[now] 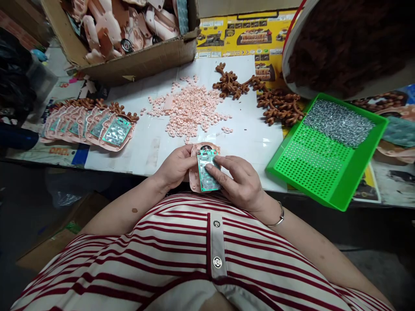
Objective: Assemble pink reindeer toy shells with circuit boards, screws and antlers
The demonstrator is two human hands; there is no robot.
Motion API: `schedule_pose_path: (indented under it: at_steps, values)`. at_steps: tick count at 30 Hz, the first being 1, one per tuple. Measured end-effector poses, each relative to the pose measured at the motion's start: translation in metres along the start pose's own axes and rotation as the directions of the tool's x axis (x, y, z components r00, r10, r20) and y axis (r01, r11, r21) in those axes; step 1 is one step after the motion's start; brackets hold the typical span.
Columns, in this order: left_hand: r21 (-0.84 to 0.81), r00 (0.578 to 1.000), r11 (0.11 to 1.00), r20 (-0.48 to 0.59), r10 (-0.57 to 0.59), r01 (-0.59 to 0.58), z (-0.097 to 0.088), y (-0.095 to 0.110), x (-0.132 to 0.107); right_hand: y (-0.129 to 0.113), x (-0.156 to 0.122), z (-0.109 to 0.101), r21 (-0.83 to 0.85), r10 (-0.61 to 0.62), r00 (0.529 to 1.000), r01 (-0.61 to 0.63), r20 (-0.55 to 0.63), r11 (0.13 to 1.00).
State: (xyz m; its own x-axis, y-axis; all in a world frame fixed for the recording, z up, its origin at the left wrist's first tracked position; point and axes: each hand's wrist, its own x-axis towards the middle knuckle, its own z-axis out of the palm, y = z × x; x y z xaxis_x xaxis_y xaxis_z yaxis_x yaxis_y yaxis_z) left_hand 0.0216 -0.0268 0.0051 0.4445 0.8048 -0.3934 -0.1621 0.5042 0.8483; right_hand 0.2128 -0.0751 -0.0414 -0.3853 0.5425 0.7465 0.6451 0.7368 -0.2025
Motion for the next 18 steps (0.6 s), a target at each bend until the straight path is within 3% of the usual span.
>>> schedule_pose_path:
  at_steps: [11, 18]
  values:
    - [0.075, 0.998, 0.996, -0.047, 0.051, -0.047, -0.0046, -0.0068, 0.0007, -0.0018, 0.0057, -0.0001, -0.030, -0.038, 0.999, 0.038, -0.027, 0.999]
    - [0.085, 0.996, 0.992, 0.024, 0.090, -0.092, -0.0093, -0.0037, 0.0013, -0.0022, 0.0080, -0.0009, -0.040, -0.036, 0.999, 0.036, -0.005, 0.999]
